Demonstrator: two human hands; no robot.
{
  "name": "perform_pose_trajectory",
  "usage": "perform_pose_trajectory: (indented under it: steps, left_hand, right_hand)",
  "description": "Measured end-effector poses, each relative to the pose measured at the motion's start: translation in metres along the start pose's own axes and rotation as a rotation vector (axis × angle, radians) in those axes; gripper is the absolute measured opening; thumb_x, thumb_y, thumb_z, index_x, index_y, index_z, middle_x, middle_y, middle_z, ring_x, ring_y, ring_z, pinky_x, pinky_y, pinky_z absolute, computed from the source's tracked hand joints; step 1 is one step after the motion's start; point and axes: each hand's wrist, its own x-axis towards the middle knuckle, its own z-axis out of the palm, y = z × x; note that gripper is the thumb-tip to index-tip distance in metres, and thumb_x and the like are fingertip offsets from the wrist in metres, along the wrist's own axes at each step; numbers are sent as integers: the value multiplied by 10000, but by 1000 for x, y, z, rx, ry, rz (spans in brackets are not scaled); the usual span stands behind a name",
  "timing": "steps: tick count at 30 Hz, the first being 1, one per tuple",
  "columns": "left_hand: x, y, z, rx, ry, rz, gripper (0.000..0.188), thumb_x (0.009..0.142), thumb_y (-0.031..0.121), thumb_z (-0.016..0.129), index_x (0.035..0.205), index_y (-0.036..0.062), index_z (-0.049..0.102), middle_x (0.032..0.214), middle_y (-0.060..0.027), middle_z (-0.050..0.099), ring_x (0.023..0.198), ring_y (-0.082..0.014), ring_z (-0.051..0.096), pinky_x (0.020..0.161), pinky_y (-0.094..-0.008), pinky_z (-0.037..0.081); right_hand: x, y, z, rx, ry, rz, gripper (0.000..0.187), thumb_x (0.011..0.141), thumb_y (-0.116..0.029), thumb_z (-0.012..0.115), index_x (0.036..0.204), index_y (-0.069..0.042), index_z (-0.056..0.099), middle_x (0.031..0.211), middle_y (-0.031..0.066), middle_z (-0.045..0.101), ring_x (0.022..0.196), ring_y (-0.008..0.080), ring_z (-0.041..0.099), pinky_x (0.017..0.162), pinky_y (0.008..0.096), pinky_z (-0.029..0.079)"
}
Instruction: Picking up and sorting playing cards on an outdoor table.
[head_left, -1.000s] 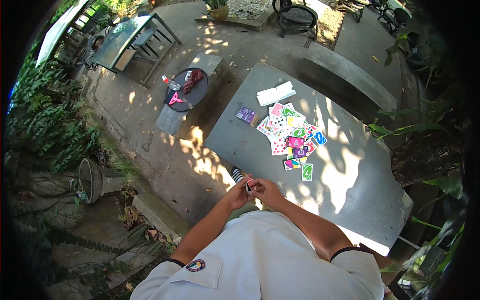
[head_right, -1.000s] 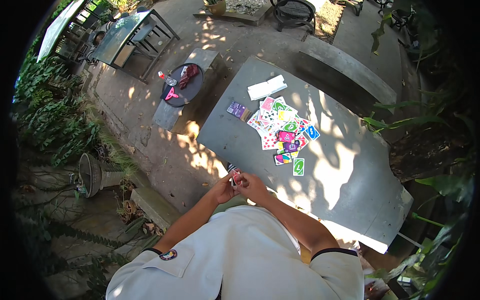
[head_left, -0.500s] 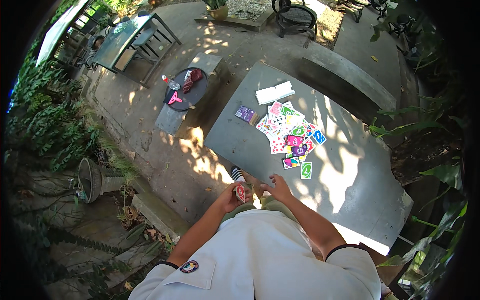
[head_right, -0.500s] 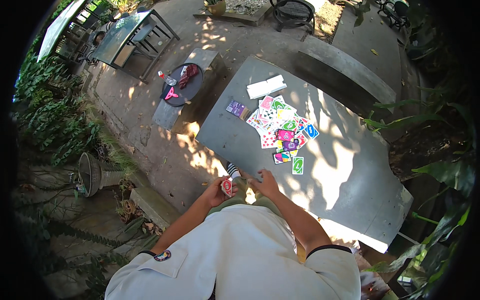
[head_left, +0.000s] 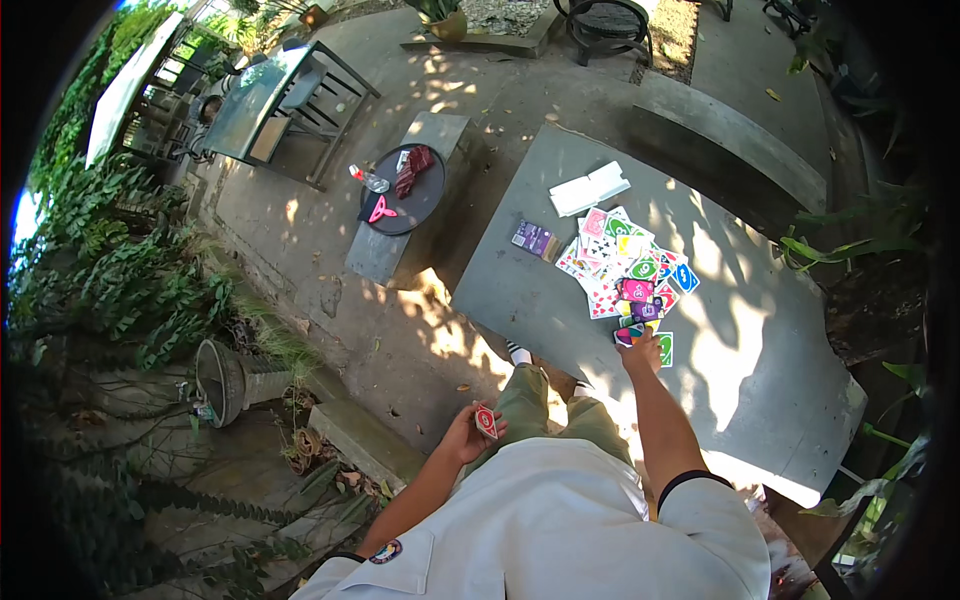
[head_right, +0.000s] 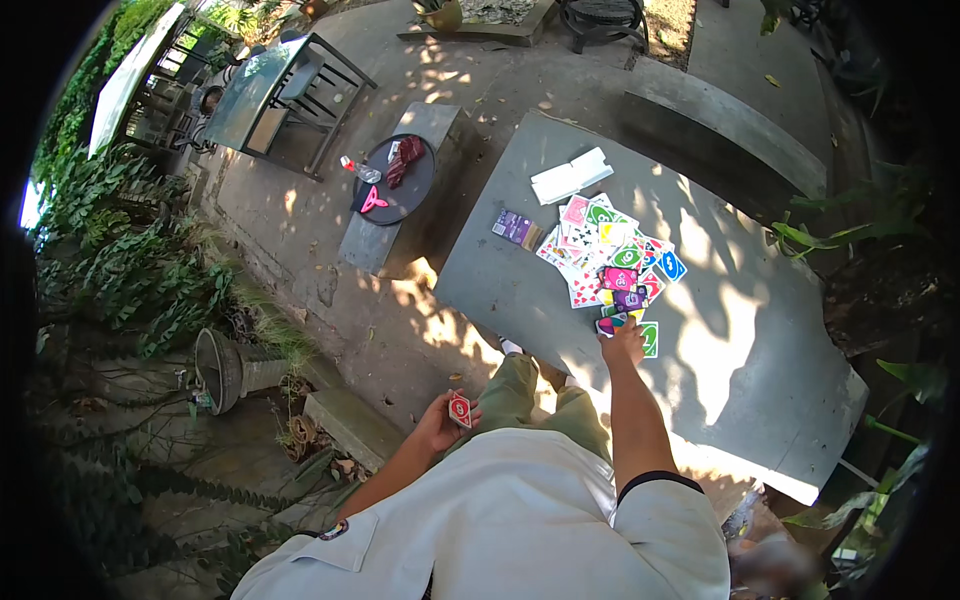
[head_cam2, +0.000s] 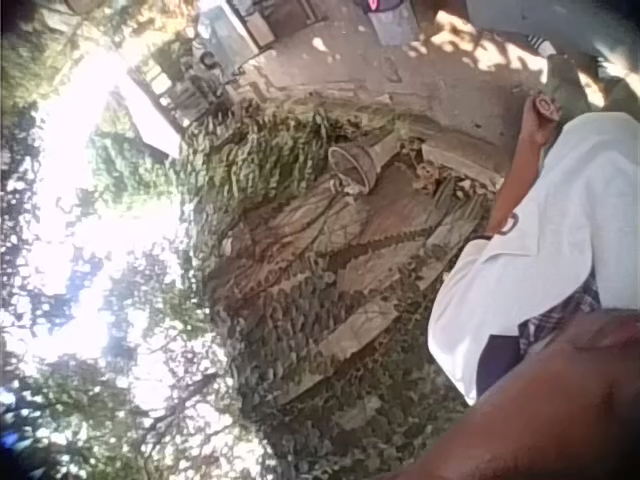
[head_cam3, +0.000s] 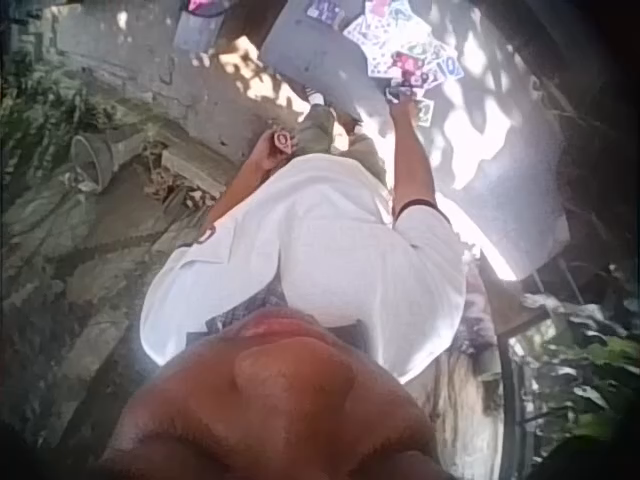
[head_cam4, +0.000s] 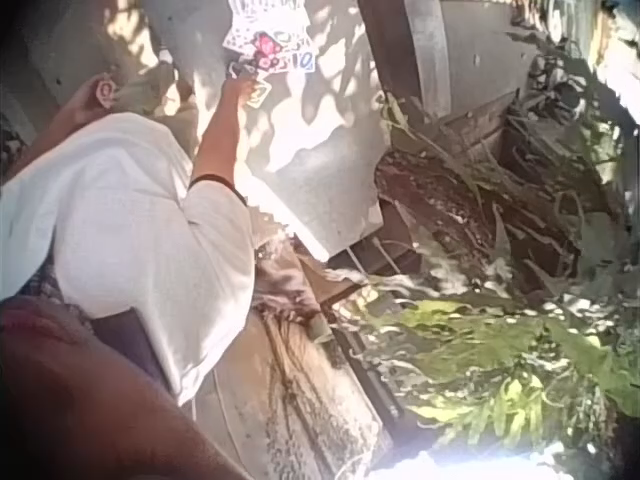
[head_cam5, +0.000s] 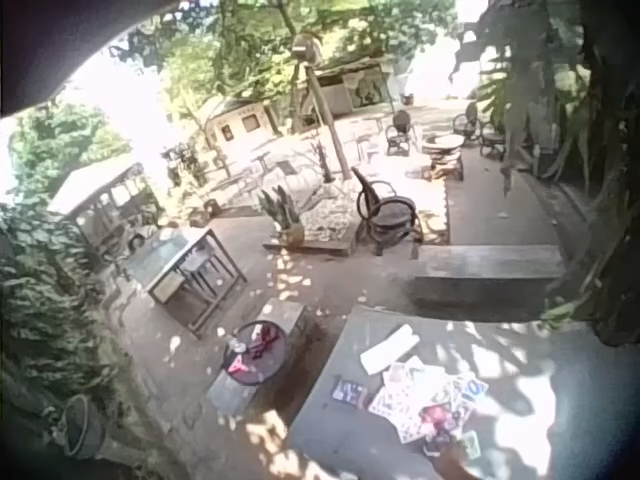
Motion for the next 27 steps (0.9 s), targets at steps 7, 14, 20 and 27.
perform_pose_trajectory:
  steps: [7,14,20,27]
  left_hand:
    - [21,61,10,36,-51,3,347,911,325,498,1198,137,448,1121,-172,539,978,-371,590,818,-496,523]
    - [53,92,37,147,-91,-256,335,897,349,532,1168,158,483,1113,-152,558,1031,-393,572,835,-531,508]
    - [83,124,71,328,-274,-326,372,889,340,559,1209,180,458,1062,-120,587,1014,-388,586,848,-532,502]
    - [111,157,99,335,-451,-274,326,952,357,448,1244,212,445,969,-102,606,838,-259,634,760,-495,532]
  right_hand:
    - [-12,-13,11,-14,179,69,548,743,-245,730,1149,-81,401,1164,113,468,1101,296,492,814,426,511]
    - [-12,-7,36,443,128,-19,218,694,-161,714,764,-31,552,750,136,593,728,284,588,644,404,466]
    - [-91,-108,24,738,-156,-414,219,739,-100,712,783,-27,509,702,49,542,661,122,509,590,291,436]
    - [-162,-196,-24,723,-303,-639,237,782,-116,682,860,2,492,828,97,575,786,176,590,718,312,482]
